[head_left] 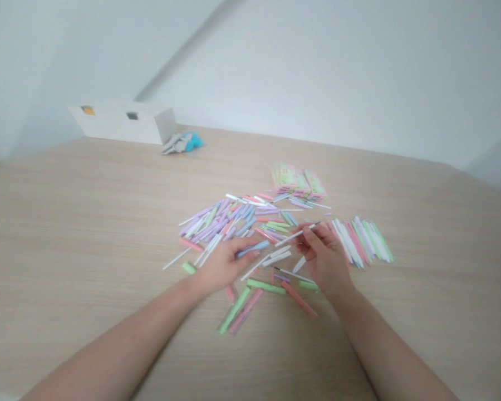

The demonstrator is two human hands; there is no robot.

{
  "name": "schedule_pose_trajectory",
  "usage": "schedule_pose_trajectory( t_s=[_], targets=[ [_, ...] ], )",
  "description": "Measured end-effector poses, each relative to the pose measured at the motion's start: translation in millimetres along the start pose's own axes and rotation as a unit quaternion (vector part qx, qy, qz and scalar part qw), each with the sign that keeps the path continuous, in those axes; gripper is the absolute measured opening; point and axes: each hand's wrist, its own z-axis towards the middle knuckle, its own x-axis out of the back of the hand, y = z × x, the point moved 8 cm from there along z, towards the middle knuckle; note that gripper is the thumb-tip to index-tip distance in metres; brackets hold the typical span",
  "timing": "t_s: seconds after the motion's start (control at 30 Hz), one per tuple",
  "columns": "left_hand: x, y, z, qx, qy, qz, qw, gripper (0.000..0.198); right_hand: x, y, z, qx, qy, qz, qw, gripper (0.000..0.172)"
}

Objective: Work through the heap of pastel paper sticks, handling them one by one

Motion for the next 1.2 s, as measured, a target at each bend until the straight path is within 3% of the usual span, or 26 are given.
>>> schedule_pose_trajectory(
  t_s=[0.67, 1.0, 1.2],
  targets=[
    [-6.5, 4.0, -3.0, -0.001, -0.046, -0.015, 0.999, 0.029, -12.0, 1.1, -5.3, -0.023, -0.023, 0.02, 0.999, 0.013],
    [-16.8, 0.1, -6.3, 0.032, -0.07, -0.003, 0.997, 0.033, -27.9, 33.0, -24.6, -0.106, -0.083, -0.073, 0.988, 0.014],
    [-17.1, 5.3, -4.8, 0.021, -0.083, 0.019, 0.996, 0.028, -30.9, 37.1, -25.9, -0.148, -0.095, -0.039, 0.984, 0.021]
  ],
)
